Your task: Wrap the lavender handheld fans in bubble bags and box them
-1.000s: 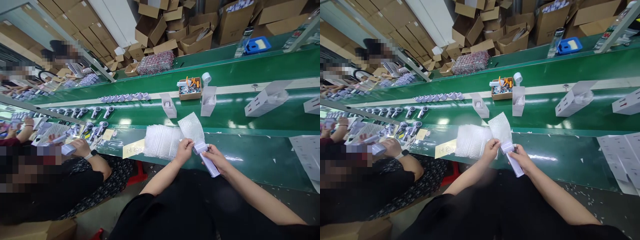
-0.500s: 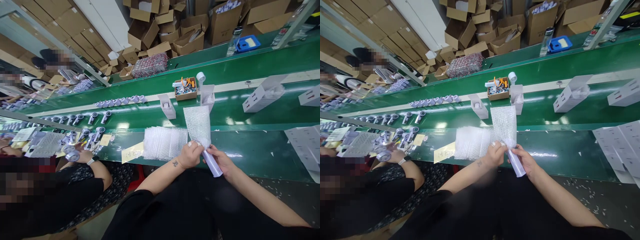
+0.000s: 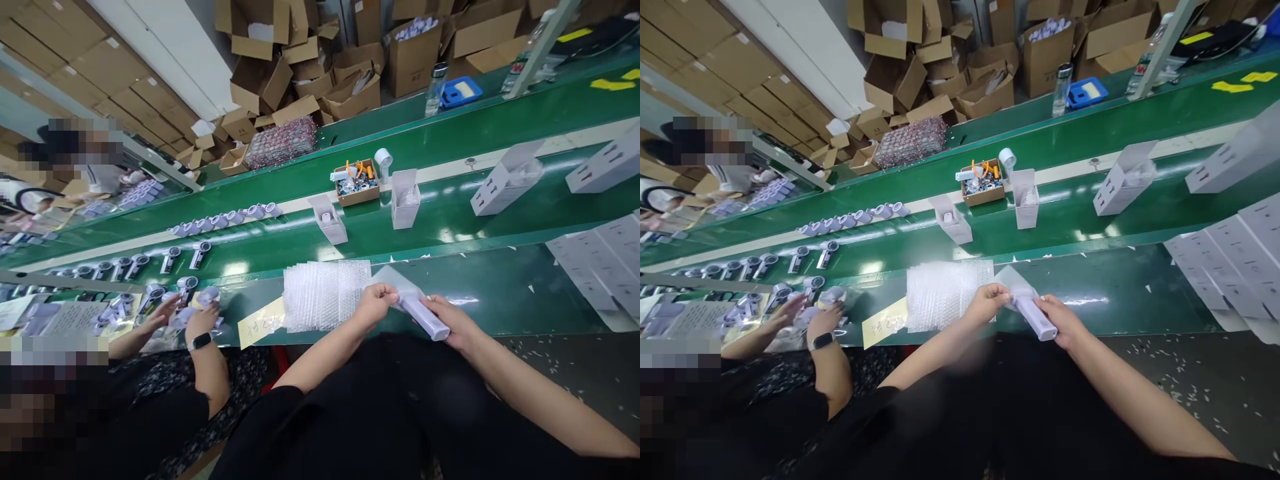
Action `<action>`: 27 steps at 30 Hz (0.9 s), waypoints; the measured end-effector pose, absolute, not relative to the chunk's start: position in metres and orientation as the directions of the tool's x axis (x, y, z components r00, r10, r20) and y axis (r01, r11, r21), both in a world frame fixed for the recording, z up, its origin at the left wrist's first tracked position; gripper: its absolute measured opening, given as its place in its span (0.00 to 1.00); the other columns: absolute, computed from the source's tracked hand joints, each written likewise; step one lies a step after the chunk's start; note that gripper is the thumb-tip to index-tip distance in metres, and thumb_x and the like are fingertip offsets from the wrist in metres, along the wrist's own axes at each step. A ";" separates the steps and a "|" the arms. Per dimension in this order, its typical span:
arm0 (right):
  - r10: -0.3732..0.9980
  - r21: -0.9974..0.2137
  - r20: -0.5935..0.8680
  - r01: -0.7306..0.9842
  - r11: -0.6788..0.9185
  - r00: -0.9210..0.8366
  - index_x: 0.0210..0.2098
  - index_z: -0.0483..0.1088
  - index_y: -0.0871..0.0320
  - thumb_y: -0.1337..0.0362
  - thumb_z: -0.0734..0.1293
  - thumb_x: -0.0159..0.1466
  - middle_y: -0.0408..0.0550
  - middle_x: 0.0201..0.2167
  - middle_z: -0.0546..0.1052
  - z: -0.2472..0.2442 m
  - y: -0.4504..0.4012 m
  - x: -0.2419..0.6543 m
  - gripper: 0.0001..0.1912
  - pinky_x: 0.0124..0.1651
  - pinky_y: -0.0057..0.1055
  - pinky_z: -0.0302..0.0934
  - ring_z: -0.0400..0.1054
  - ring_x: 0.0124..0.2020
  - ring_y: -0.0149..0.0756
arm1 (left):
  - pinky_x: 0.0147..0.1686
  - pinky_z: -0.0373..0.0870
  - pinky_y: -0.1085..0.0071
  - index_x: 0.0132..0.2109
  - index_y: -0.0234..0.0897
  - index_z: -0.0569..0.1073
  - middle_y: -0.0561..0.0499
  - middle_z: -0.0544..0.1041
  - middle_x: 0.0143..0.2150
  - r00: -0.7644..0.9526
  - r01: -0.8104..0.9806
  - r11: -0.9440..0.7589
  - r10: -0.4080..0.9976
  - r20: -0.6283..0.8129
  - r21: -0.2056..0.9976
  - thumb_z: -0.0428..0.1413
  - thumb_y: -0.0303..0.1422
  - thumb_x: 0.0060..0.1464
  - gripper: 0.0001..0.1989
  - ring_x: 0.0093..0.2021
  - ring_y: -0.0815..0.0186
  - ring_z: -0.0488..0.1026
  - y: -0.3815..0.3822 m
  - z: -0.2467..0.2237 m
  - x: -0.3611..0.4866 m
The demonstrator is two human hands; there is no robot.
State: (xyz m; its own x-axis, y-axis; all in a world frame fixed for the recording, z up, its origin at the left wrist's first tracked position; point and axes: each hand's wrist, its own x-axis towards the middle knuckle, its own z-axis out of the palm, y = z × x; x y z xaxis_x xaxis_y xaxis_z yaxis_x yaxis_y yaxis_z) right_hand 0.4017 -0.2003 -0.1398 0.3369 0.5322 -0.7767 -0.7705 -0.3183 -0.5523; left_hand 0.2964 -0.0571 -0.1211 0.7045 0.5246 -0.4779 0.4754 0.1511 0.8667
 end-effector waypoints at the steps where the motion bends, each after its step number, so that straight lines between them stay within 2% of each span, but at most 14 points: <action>1: 0.549 -0.619 -0.747 -0.692 -0.371 0.374 0.26 0.62 0.55 0.60 0.69 0.53 0.38 0.17 0.69 -0.138 -0.206 0.406 0.11 0.19 0.24 0.58 0.63 0.17 0.28 | 0.23 0.56 0.76 0.29 0.32 0.70 0.55 0.67 0.22 0.686 0.487 0.251 0.482 -0.544 0.837 0.57 0.33 0.45 0.07 0.21 0.75 0.59 -0.056 -0.121 0.296; 3: 0.600 -0.746 -0.659 -0.496 -0.444 0.454 0.24 0.63 0.56 0.58 0.69 0.53 0.35 0.15 0.65 -0.127 -0.217 0.417 0.11 0.18 0.21 0.53 0.58 0.16 0.25 | 0.19 0.48 0.77 0.27 0.32 0.69 0.56 0.64 0.19 0.689 0.487 0.390 0.379 -0.618 0.781 0.61 0.36 0.39 0.12 0.18 0.77 0.54 -0.056 -0.116 0.296; 5: 0.657 -0.833 -0.554 -0.337 -0.439 0.512 0.23 0.65 0.56 0.58 0.68 0.53 0.36 0.17 0.67 -0.106 -0.226 0.428 0.10 0.21 0.22 0.57 0.60 0.20 0.26 | 0.18 0.43 0.77 0.26 0.32 0.69 0.57 0.62 0.19 0.726 0.460 0.485 0.276 -0.629 0.744 0.64 0.39 0.34 0.16 0.17 0.79 0.50 -0.059 -0.105 0.297; 8: 0.685 -0.900 -0.435 -0.274 -0.338 0.584 0.23 0.69 0.56 0.60 0.68 0.52 0.43 0.32 0.74 -0.071 -0.237 0.438 0.07 0.30 0.26 0.64 0.66 0.30 0.31 | 0.19 0.44 0.77 0.27 0.31 0.69 0.56 0.61 0.20 0.812 0.417 0.491 0.178 -0.556 0.765 0.65 0.41 0.35 0.19 0.18 0.78 0.52 -0.057 -0.081 0.303; 10: 0.659 -0.915 -0.402 -0.299 -0.270 0.636 0.25 0.70 0.56 0.61 0.68 0.52 0.45 0.38 0.74 -0.055 -0.242 0.439 0.05 0.32 0.29 0.65 0.67 0.33 0.33 | 0.20 0.51 0.78 0.32 0.32 0.70 0.54 0.64 0.24 0.860 0.376 0.369 0.203 -0.468 0.850 0.62 0.44 0.41 0.19 0.21 0.76 0.57 -0.050 -0.068 0.310; 11: 0.652 -0.920 -0.389 -0.310 -0.240 0.651 0.27 0.71 0.55 0.62 0.67 0.53 0.45 0.38 0.74 -0.052 -0.245 0.438 0.04 0.33 0.30 0.65 0.67 0.33 0.33 | 0.22 0.56 0.78 0.37 0.33 0.71 0.51 0.67 0.28 0.886 0.334 0.269 0.236 -0.398 0.903 0.61 0.44 0.42 0.20 0.25 0.74 0.61 -0.047 -0.064 0.315; 12: 0.657 -0.926 -0.372 -0.313 -0.212 0.655 0.29 0.71 0.55 0.63 0.65 0.54 0.45 0.36 0.74 -0.051 -0.247 0.437 0.05 0.34 0.30 0.65 0.67 0.32 0.33 | 0.26 0.61 0.77 0.44 0.36 0.70 0.48 0.69 0.37 0.918 0.289 0.150 0.238 -0.319 0.945 0.63 0.44 0.41 0.25 0.31 0.70 0.65 -0.045 -0.062 0.321; 14: 0.690 -0.945 -0.312 -0.290 -0.153 0.653 0.31 0.71 0.56 0.64 0.63 0.55 0.43 0.30 0.74 -0.057 -0.251 0.434 0.06 0.35 0.30 0.64 0.67 0.30 0.32 | 0.35 0.67 0.71 0.57 0.44 0.61 0.43 0.62 0.55 0.974 0.214 -0.079 0.089 -0.207 0.974 0.68 0.42 0.32 0.43 0.47 0.60 0.65 -0.049 -0.062 0.332; 15: 0.693 -0.953 -0.282 -0.277 -0.123 0.664 0.30 0.70 0.57 0.65 0.63 0.55 0.42 0.28 0.73 -0.061 -0.252 0.433 0.05 0.34 0.29 0.63 0.67 0.29 0.31 | 0.40 0.68 0.67 0.61 0.46 0.56 0.42 0.56 0.60 0.984 0.168 -0.169 -0.030 -0.176 0.971 0.69 0.41 0.28 0.52 0.53 0.55 0.62 -0.056 -0.065 0.337; 17: 0.633 -0.958 -0.259 -0.280 -0.070 0.730 0.27 0.67 0.57 0.65 0.63 0.55 0.40 0.25 0.71 -0.071 -0.254 0.432 0.03 0.31 0.27 0.62 0.65 0.27 0.30 | 0.51 0.63 0.59 0.64 0.45 0.49 0.41 0.50 0.64 0.959 0.074 -0.282 -0.244 -0.146 0.957 0.70 0.40 0.26 0.59 0.59 0.49 0.56 -0.080 -0.072 0.345; 19: 0.492 -0.952 -0.270 -0.306 -0.009 0.828 0.25 0.64 0.56 0.64 0.62 0.56 0.38 0.22 0.69 -0.078 -0.255 0.432 0.04 0.28 0.26 0.62 0.63 0.24 0.28 | 0.57 0.56 0.56 0.66 0.42 0.44 0.39 0.51 0.64 0.949 0.012 -0.339 -0.294 -0.118 0.941 0.69 0.41 0.27 0.61 0.62 0.48 0.52 -0.110 -0.080 0.350; 21: 0.368 -0.938 -0.286 -0.336 0.078 0.885 0.25 0.62 0.56 0.63 0.63 0.56 0.39 0.23 0.69 -0.078 -0.257 0.432 0.06 0.29 0.27 0.64 0.64 0.25 0.28 | 0.59 0.54 0.55 0.66 0.40 0.44 0.39 0.53 0.64 0.982 0.019 -0.395 -0.163 -0.090 0.918 0.67 0.40 0.33 0.57 0.62 0.49 0.52 -0.137 -0.087 0.356; 25: 0.315 -0.884 -0.307 -0.391 0.254 0.898 0.31 0.62 0.55 0.58 0.68 0.55 0.40 0.29 0.72 -0.070 -0.291 0.448 0.11 0.38 0.32 0.68 0.70 0.33 0.32 | 0.54 0.61 0.59 0.56 0.41 0.64 0.44 0.68 0.54 0.989 0.056 -0.426 0.148 0.009 0.903 0.55 0.36 0.52 0.23 0.53 0.57 0.66 -0.154 -0.093 0.377; 27: 0.132 -0.899 -0.319 -0.344 0.272 0.938 0.40 0.60 0.52 0.56 0.71 0.51 0.40 0.29 0.74 -0.070 -0.329 0.473 0.22 0.33 0.32 0.70 0.72 0.29 0.32 | 0.49 0.65 0.63 0.50 0.39 0.70 0.47 0.73 0.46 0.965 0.088 -0.351 0.261 0.008 0.932 0.53 0.35 0.54 0.16 0.46 0.60 0.70 -0.146 -0.093 0.388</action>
